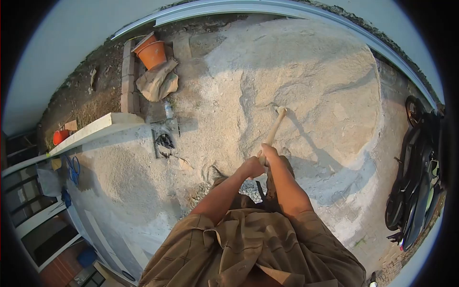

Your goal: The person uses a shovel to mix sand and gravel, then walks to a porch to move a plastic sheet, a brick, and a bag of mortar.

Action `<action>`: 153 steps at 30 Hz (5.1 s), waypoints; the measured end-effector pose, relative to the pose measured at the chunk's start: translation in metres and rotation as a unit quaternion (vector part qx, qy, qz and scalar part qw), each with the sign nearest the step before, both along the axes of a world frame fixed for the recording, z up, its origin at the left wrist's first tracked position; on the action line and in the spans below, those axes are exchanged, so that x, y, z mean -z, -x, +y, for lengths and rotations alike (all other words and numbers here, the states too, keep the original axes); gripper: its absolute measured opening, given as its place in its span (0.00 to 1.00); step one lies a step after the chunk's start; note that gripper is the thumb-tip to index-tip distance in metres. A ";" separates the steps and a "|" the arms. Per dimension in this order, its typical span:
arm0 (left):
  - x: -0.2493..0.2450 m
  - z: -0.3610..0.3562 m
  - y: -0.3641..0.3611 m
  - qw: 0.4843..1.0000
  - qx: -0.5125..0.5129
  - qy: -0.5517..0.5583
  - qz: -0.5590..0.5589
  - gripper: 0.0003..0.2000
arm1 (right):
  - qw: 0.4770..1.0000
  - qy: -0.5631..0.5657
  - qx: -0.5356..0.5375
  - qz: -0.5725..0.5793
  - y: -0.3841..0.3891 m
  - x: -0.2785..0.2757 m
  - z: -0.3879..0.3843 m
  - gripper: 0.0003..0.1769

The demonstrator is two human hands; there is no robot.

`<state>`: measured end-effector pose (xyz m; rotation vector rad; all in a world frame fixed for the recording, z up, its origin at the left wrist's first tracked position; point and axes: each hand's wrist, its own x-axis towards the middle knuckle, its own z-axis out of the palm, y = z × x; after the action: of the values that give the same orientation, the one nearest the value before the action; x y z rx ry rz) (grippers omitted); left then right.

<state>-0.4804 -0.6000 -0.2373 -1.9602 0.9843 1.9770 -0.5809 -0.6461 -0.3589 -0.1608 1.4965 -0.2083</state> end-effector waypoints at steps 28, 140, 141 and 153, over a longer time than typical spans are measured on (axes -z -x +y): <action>-0.441 0.482 -0.387 0.787 -0.070 0.113 -0.602 0.13 | 0.988 -0.094 0.020 -0.124 -0.331 -0.123 0.284 0.19; -0.064 -0.046 -0.117 0.894 -0.311 0.299 -0.120 0.25 | 0.814 0.495 -0.302 0.041 -0.192 -0.203 -0.112 0.45; -0.036 -0.036 -0.099 0.904 -0.315 0.262 -0.120 0.26 | 0.830 0.451 -0.324 0.047 -0.175 -0.171 -0.102 0.45; -0.047 0.049 0.054 0.890 -0.453 0.004 0.047 0.13 | 0.917 -0.029 -0.395 -0.041 0.008 -0.004 0.009 0.18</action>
<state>-0.5344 -0.5510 -0.1898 -2.6358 0.0118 2.4810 -0.5894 -0.6370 -0.3550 -0.6822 1.2453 0.4751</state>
